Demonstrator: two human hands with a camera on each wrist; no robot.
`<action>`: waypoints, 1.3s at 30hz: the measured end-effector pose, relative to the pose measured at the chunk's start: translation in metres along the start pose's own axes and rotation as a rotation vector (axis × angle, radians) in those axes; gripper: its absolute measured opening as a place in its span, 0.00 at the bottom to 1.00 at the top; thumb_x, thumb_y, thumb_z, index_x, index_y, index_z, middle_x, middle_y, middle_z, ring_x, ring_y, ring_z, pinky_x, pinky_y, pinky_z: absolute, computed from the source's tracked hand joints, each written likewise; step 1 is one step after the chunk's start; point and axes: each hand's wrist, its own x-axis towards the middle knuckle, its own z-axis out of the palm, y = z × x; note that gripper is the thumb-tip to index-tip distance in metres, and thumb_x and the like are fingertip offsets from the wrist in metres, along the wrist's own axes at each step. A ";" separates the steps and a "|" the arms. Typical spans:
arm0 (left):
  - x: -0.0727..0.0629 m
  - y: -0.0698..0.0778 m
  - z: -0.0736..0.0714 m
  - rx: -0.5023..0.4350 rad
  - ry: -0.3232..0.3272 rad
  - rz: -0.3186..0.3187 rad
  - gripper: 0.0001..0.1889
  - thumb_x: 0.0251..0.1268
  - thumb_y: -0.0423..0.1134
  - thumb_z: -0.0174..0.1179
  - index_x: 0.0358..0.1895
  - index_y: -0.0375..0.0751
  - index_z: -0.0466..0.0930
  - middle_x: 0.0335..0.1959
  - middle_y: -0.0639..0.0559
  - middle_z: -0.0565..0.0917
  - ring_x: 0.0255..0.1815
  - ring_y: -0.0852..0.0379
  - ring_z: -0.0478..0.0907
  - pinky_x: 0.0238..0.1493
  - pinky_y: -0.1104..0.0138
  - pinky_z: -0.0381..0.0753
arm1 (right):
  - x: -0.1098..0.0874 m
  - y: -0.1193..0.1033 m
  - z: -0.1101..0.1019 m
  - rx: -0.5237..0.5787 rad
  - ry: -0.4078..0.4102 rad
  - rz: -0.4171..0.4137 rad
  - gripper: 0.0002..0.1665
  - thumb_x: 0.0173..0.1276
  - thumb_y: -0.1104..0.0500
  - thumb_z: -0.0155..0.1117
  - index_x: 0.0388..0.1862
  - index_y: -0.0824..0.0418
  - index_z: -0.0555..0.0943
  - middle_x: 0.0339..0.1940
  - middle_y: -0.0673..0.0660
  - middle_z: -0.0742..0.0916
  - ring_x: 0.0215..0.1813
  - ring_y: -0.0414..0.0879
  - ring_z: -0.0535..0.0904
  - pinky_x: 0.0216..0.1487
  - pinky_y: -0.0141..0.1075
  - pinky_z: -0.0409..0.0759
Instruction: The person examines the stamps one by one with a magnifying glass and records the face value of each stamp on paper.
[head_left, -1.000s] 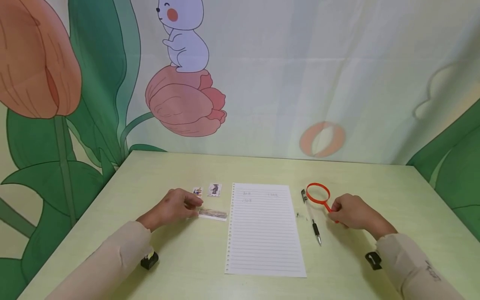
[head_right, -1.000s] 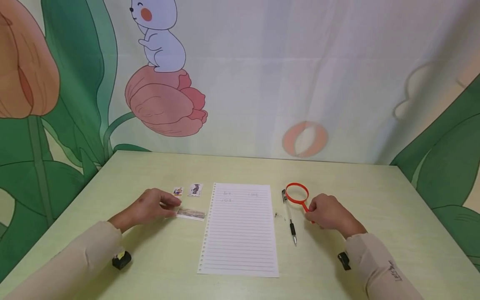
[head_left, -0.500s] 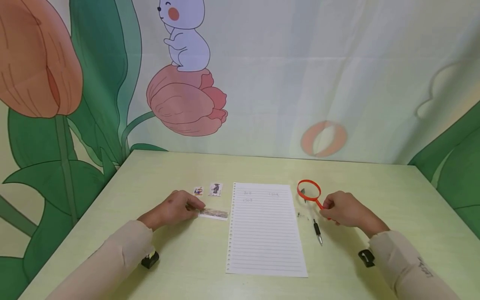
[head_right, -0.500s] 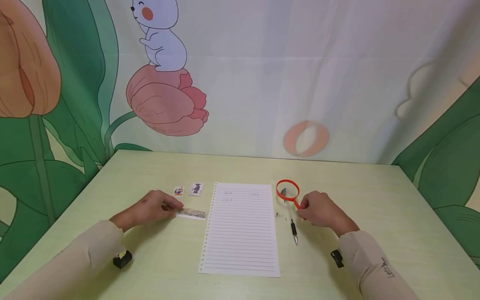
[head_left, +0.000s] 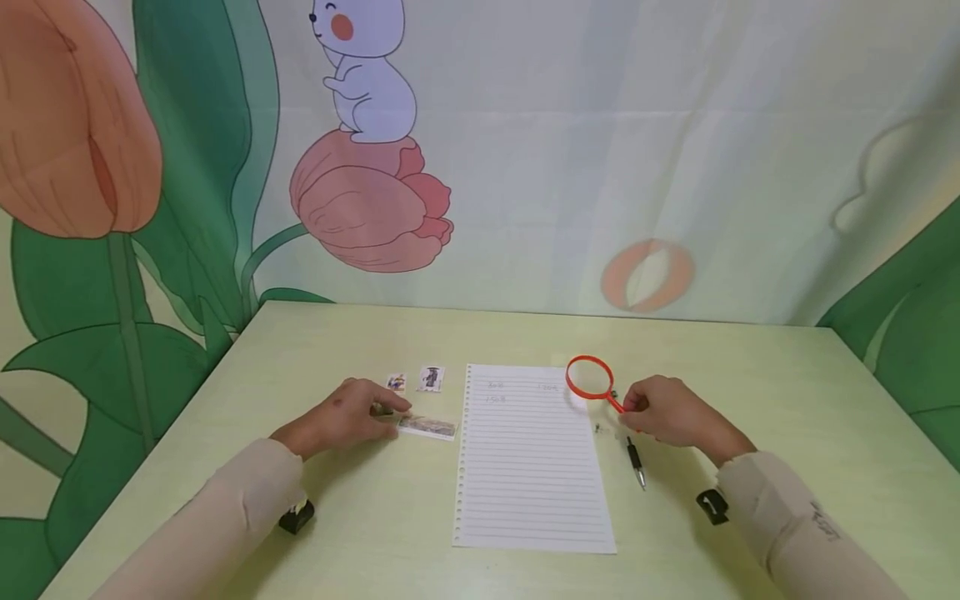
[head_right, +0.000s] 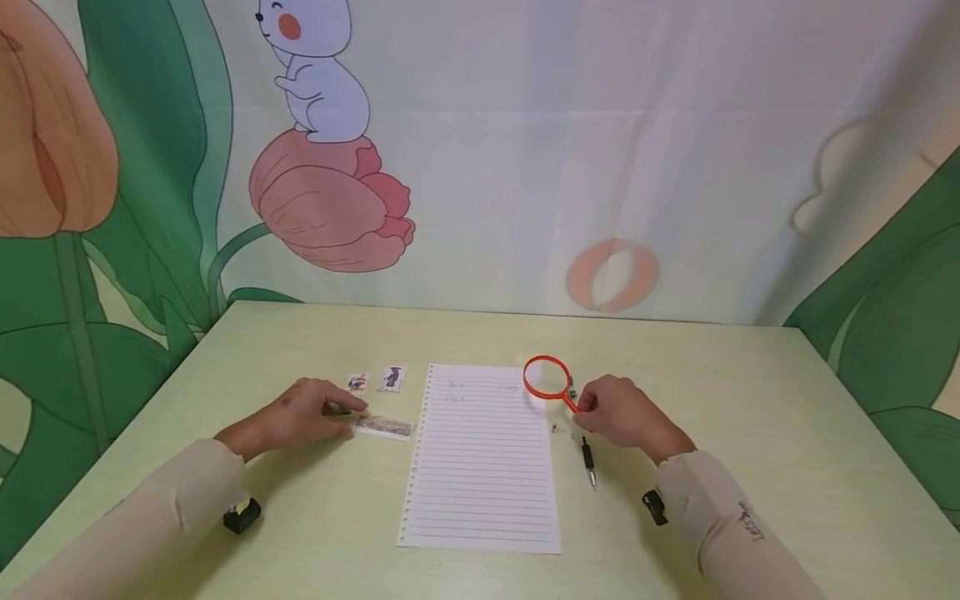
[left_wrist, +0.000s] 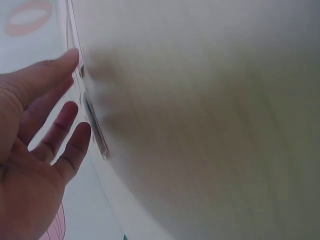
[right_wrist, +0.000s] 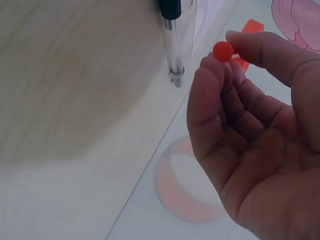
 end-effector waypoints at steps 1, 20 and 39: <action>0.000 -0.001 0.000 0.004 -0.005 0.000 0.19 0.56 0.31 0.73 0.53 0.44 0.88 0.57 0.48 0.83 0.60 0.48 0.75 0.62 0.52 0.74 | 0.000 0.000 0.000 -0.003 0.001 -0.003 0.07 0.67 0.62 0.67 0.31 0.63 0.80 0.23 0.51 0.81 0.24 0.43 0.75 0.27 0.36 0.77; 0.003 -0.008 -0.001 0.104 -0.063 0.134 0.19 0.58 0.32 0.72 0.54 0.44 0.87 0.59 0.45 0.82 0.65 0.42 0.74 0.65 0.49 0.72 | 0.001 -0.002 -0.001 -0.026 0.024 -0.055 0.06 0.67 0.62 0.67 0.32 0.62 0.80 0.26 0.49 0.82 0.30 0.44 0.73 0.33 0.37 0.74; 0.001 -0.007 -0.004 0.078 -0.081 0.102 0.22 0.57 0.33 0.73 0.57 0.45 0.85 0.62 0.43 0.81 0.64 0.45 0.75 0.62 0.53 0.75 | 0.000 -0.012 0.006 -0.033 0.032 -0.076 0.06 0.66 0.63 0.68 0.32 0.62 0.80 0.25 0.49 0.82 0.28 0.43 0.72 0.31 0.35 0.72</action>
